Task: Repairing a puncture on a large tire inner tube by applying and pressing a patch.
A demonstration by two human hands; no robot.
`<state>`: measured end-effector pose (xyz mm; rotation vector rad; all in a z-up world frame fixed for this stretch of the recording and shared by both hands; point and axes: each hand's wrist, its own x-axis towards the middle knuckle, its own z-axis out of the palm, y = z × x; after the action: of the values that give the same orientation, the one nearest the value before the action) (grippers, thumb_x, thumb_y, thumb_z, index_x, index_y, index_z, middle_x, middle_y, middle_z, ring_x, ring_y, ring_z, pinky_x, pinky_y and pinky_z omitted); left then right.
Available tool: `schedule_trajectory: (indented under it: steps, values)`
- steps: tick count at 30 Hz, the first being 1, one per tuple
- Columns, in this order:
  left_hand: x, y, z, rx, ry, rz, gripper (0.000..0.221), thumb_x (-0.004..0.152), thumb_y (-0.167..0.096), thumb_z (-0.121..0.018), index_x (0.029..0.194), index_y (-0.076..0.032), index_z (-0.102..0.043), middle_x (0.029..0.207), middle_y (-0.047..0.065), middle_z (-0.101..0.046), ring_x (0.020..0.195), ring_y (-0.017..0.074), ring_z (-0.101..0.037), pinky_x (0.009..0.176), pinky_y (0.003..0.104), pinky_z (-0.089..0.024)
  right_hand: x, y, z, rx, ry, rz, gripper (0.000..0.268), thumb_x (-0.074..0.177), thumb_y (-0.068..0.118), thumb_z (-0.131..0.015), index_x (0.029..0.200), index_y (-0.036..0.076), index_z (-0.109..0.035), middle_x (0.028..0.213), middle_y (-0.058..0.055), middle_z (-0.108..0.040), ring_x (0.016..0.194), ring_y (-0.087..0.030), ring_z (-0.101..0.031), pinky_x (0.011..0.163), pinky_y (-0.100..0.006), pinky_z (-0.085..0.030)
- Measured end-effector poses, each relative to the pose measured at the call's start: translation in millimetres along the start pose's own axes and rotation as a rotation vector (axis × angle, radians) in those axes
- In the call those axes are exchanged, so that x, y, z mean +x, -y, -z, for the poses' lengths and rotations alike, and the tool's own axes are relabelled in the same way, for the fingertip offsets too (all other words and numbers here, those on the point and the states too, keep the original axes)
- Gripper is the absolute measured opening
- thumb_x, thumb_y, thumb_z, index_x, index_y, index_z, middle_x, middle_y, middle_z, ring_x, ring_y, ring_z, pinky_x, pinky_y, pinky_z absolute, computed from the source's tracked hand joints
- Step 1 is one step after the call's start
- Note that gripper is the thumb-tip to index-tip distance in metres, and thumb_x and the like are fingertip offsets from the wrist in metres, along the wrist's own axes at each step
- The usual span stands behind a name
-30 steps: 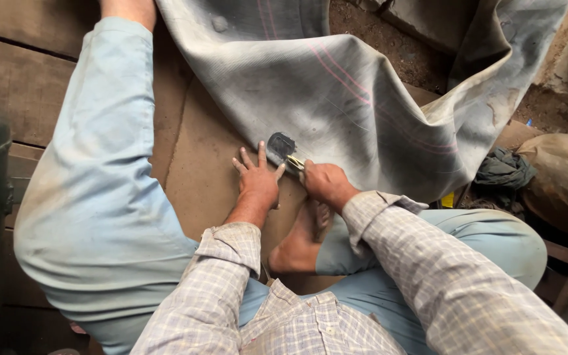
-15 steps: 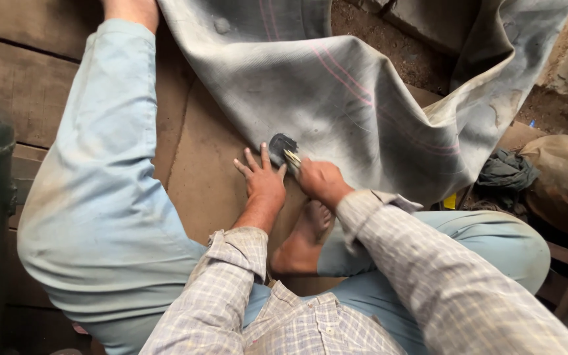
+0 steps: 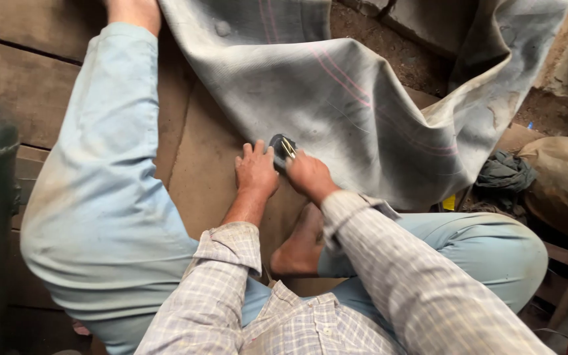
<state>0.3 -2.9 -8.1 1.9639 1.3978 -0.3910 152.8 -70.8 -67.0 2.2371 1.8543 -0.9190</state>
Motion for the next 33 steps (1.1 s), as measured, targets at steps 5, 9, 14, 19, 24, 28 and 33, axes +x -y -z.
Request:
schedule_trajectory:
  steps: [5, 9, 14, 19, 24, 28, 33]
  values:
    - [2.5, 10.8, -14.5, 0.124, -0.005, -0.049, 0.065, 0.084, -0.016, -0.068, 0.147, -0.020, -0.052, 0.147, 0.008, -0.041, 0.137, 0.0349, -0.038, 0.104, 0.053, -0.042, -7.7, 5.1, -1.4, 0.007, 0.025, -0.056, 0.032, 0.103, 0.031, -0.049, 0.101, 0.003, -0.063, 0.097, -0.025, -0.072, 0.089, -0.044, -0.070, 0.079, -0.053, -0.055]
    - [13.3, 10.5, -22.7, 0.197, 0.081, -0.013, 0.072, 0.085, -0.018, -0.066, 0.153, -0.026, -0.043, 0.155, 0.009, -0.032, 0.142, 0.0379, -0.032, 0.107, 0.052, -0.040, -18.0, 4.3, -3.3, 0.011, 0.047, -0.056, 0.031, 0.102, 0.029, -0.049, 0.101, 0.001, -0.063, 0.097, -0.026, -0.071, 0.090, -0.045, -0.070, 0.081, -0.055, -0.054]
    - [8.4, 8.2, -41.5, 0.294, 0.014, -0.033, 0.071, 0.092, -0.024, -0.061, 0.159, -0.028, -0.036, 0.160, 0.010, -0.027, 0.138, 0.0450, -0.034, 0.103, 0.060, -0.041, -0.6, 19.2, 17.0, 0.032, 0.133, -0.155, 0.032, 0.099, 0.026, -0.048, 0.102, -0.001, -0.065, 0.104, -0.028, -0.070, 0.098, -0.046, -0.069, 0.086, -0.055, -0.055]
    - [8.1, 3.8, -34.9, 0.369, 0.073, -0.034, 0.069, 0.094, -0.026, -0.057, 0.159, -0.030, -0.032, 0.160, 0.012, -0.024, 0.138, 0.0476, -0.032, 0.102, 0.063, -0.040, -9.5, 10.8, -10.2, 0.091, 0.146, -0.271, 0.041, 0.101, 0.032, -0.046, 0.106, -0.003, -0.065, 0.105, -0.030, -0.070, 0.099, -0.047, -0.069, 0.088, -0.055, -0.053]
    - [13.1, 11.1, -75.4, 0.448, 0.017, -0.039, 0.064, 0.101, -0.027, -0.054, 0.162, -0.032, -0.033, 0.163, 0.013, -0.025, 0.142, 0.0477, -0.033, 0.103, 0.065, -0.041, -6.1, 41.8, 35.6, 0.205, 0.197, -0.457, 0.045, 0.104, 0.037, -0.043, 0.111, -0.003, -0.063, 0.107, -0.030, -0.072, 0.098, -0.045, -0.072, 0.089, -0.053, -0.055]
    - [-0.3, 0.5, -43.7, 0.393, 0.175, -0.043, 0.073, 0.098, -0.030, -0.057, 0.162, -0.042, -0.024, 0.169, 0.019, -0.003, 0.146, 0.0599, -0.016, 0.111, 0.070, -0.029, -11.5, 7.6, -12.7, 0.020, 0.167, -0.233, 0.037, 0.101, 0.031, -0.045, 0.110, 0.001, -0.066, 0.109, -0.028, -0.072, 0.098, -0.043, -0.072, 0.084, -0.052, -0.056]
    - [-4.9, -2.7, -47.4, 0.390, 0.314, -0.058, 0.075, 0.098, -0.035, -0.059, 0.161, -0.047, -0.021, 0.170, 0.027, 0.009, 0.148, 0.0643, -0.005, 0.117, 0.073, -0.018, -15.9, 15.6, 5.9, 0.007, 0.139, -0.227, 0.038, 0.102, 0.033, -0.046, 0.110, 0.001, -0.067, 0.110, -0.029, -0.072, 0.098, -0.043, -0.070, 0.082, -0.052, -0.054]
